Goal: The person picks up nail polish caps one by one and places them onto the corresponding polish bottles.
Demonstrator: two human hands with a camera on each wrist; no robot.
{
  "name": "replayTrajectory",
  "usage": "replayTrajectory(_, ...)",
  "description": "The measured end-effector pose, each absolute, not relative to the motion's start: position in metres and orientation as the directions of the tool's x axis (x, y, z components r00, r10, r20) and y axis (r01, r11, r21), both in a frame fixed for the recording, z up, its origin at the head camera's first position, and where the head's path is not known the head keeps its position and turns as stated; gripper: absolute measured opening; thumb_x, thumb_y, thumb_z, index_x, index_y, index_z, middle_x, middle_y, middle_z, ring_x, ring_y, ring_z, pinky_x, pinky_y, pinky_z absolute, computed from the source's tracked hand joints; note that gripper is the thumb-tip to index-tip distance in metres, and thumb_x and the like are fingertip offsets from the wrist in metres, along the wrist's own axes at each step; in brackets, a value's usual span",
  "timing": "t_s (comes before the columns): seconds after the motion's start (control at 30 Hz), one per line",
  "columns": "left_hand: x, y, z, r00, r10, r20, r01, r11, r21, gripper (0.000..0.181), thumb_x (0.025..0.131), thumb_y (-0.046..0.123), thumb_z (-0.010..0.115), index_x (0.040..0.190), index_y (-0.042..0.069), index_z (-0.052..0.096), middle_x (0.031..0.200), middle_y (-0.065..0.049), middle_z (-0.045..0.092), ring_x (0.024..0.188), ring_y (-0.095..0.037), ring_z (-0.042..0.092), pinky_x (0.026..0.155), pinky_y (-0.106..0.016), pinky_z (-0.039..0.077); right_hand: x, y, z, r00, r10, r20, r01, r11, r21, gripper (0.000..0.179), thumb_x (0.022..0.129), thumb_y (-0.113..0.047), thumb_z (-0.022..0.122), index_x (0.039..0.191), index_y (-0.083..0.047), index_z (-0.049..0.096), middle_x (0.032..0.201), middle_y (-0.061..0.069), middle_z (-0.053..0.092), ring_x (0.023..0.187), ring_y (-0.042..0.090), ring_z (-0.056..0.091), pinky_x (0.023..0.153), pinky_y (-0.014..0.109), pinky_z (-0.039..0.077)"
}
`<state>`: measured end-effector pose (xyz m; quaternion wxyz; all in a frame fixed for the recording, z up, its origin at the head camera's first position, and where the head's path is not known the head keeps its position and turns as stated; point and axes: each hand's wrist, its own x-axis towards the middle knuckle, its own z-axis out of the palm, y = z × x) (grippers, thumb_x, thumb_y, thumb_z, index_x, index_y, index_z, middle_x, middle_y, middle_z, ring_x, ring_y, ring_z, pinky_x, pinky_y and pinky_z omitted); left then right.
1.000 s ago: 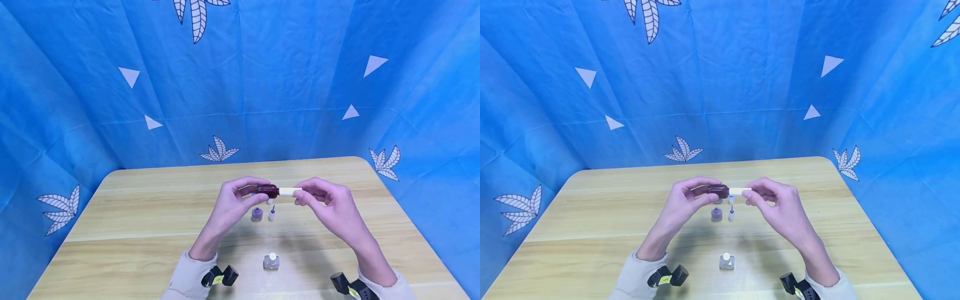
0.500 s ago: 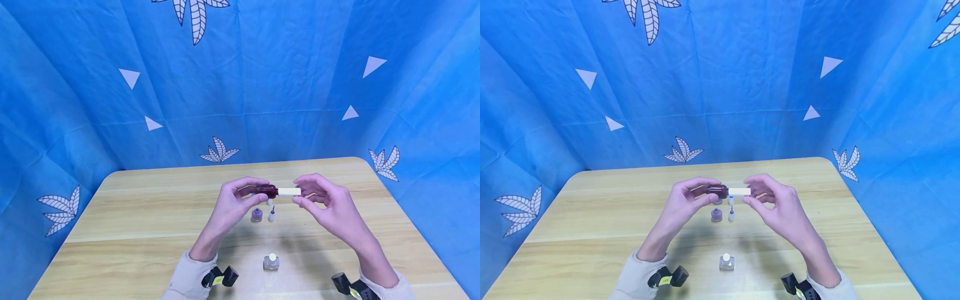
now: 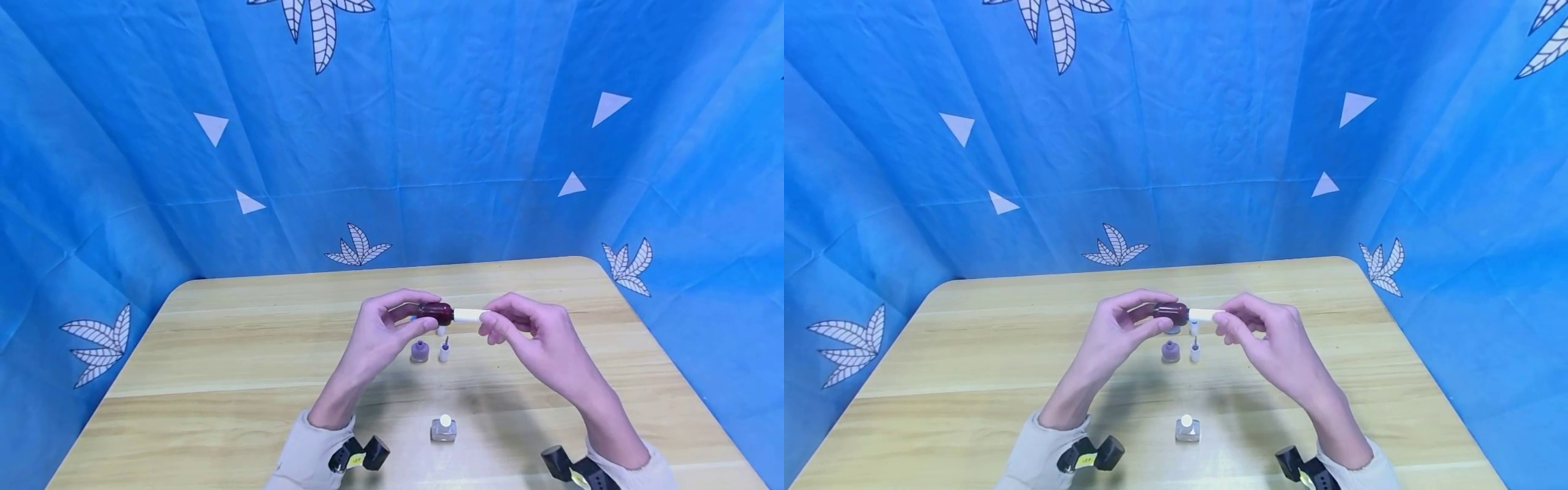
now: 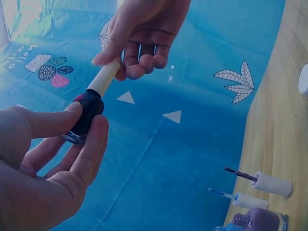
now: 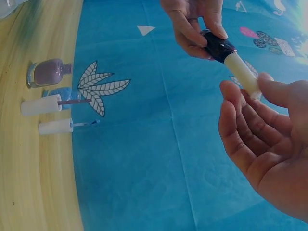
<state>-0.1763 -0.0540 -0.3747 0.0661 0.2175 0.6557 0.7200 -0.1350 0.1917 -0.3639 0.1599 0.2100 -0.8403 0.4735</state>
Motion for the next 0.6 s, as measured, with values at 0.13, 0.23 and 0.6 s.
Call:
replayTrajectory(0.13, -0.1755, -0.0528, -0.3731, -0.894, 0.384, 0.231, 0.185, -0.153, 0.971, 0.029, 0.089, -0.006, 0.075, 0.118, -0.003, 0.072, 0.116, -0.016, 0.071, 0.105, -0.028, 0.072, 0.096, -0.037, 0.058, -0.1354, 0.1918, -0.3639, -0.846, -0.201, 0.493, -0.524, 0.484, -0.701, 0.015, 0.1, -0.006, 0.067, 0.095, -0.02, 0.073, 0.077, -0.011, 0.068, 0.065, 0.01, 0.066, 0.061, 0.024, 0.058)
replayTrajectory(0.23, -0.1757, -0.0529, -0.3732, -0.894, 0.382, 0.232, 0.193, -0.138, 0.971, 0.03, 0.09, -0.005, 0.075, 0.119, -0.003, 0.071, 0.117, -0.015, 0.071, 0.106, -0.027, 0.072, 0.096, -0.036, 0.058, -0.1351, 0.1922, -0.3632, -0.849, -0.191, 0.493, -0.519, 0.481, -0.707, 0.014, 0.097, -0.006, 0.071, 0.103, -0.018, 0.073, 0.082, -0.011, 0.071, 0.069, 0.01, 0.068, 0.064, 0.023, 0.059)
replayTrajectory(0.6, -0.1759, -0.0532, -0.375, -0.897, 0.377, 0.232, 0.186, -0.155, 0.97, 0.029, 0.091, -0.004, 0.074, 0.119, -0.002, 0.071, 0.118, -0.015, 0.07, 0.107, -0.028, 0.071, 0.097, -0.037, 0.057, -0.137, 0.191, -0.3622, -0.757, -0.234, 0.609, -0.644, 0.42, -0.639, 0.042, 0.078, 0.013, 0.083, 0.111, -0.01, 0.071, 0.101, -0.001, 0.072, 0.086, 0.013, 0.068, 0.074, 0.022, 0.061)
